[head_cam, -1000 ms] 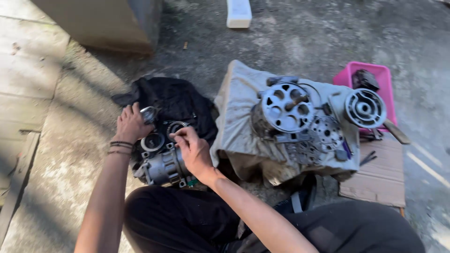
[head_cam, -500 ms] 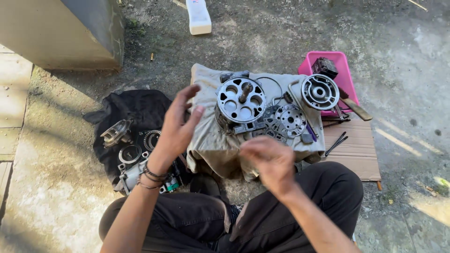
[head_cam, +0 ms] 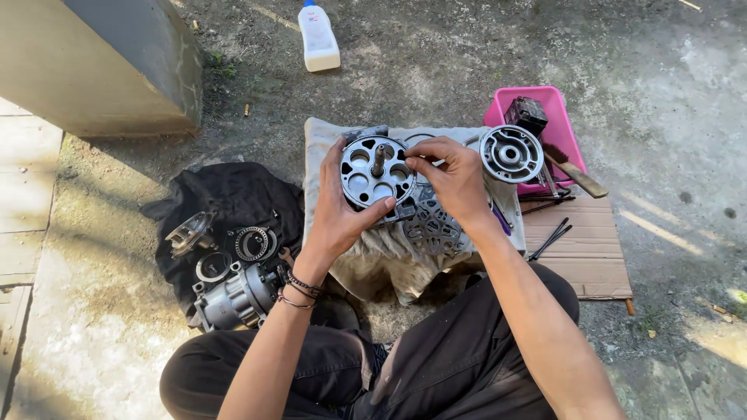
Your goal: Inspecting and assembling the internal components of an automotive AC compressor
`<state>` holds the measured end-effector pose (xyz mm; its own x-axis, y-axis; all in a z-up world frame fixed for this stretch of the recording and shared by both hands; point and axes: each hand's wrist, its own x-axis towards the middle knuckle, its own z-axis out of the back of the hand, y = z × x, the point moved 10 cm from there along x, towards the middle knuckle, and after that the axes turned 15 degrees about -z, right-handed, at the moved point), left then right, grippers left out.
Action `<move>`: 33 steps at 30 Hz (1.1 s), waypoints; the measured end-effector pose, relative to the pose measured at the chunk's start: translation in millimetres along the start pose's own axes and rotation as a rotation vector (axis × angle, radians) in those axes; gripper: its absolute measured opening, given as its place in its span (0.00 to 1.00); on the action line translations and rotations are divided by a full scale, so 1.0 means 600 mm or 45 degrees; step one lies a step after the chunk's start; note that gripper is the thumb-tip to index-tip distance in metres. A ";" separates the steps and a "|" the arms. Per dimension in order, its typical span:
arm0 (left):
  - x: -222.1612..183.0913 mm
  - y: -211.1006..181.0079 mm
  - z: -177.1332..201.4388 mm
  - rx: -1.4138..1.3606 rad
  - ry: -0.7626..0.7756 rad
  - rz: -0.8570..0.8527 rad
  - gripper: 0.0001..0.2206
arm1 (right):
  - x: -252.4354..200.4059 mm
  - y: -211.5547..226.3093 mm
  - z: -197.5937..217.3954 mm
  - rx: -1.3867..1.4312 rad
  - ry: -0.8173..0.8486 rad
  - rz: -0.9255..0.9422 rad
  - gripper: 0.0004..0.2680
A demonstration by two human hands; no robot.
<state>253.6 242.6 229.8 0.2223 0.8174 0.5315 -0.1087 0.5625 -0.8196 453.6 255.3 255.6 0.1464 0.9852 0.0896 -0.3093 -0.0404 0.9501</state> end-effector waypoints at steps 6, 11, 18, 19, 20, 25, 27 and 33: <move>-0.003 0.002 -0.011 -0.188 -0.054 0.120 0.53 | -0.007 0.040 -0.001 -0.280 0.022 0.191 0.03; -0.008 0.003 -0.022 -0.301 -0.061 0.159 0.53 | -0.022 0.081 -0.014 -0.541 0.123 0.247 0.02; -0.005 0.009 -0.025 -0.367 -0.054 0.177 0.53 | -0.019 0.101 -0.035 -0.882 0.220 0.305 0.03; -0.006 0.010 -0.027 -0.369 -0.050 0.174 0.53 | -0.014 0.096 -0.035 -0.883 0.214 0.304 0.03; -0.005 0.011 -0.028 -0.391 -0.060 0.174 0.53 | -0.004 0.084 -0.033 -0.869 0.210 0.239 0.02; -0.007 0.019 -0.030 -0.523 -0.089 0.211 0.53 | 0.021 0.048 -0.030 -0.825 0.179 0.058 0.02; -0.006 0.011 -0.033 -0.658 -0.126 0.240 0.52 | 0.022 0.029 -0.021 -0.741 0.103 -0.029 0.02; -0.010 0.033 -0.037 -0.682 -0.187 0.190 0.51 | -0.006 0.021 -0.003 -0.488 -0.042 -0.019 0.05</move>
<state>271.5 245.8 205.6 0.1007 0.9133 0.3946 0.3860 0.3297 -0.8616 447.7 251.6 266.9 0.1821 0.9790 0.0920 -0.6349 0.0456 0.7712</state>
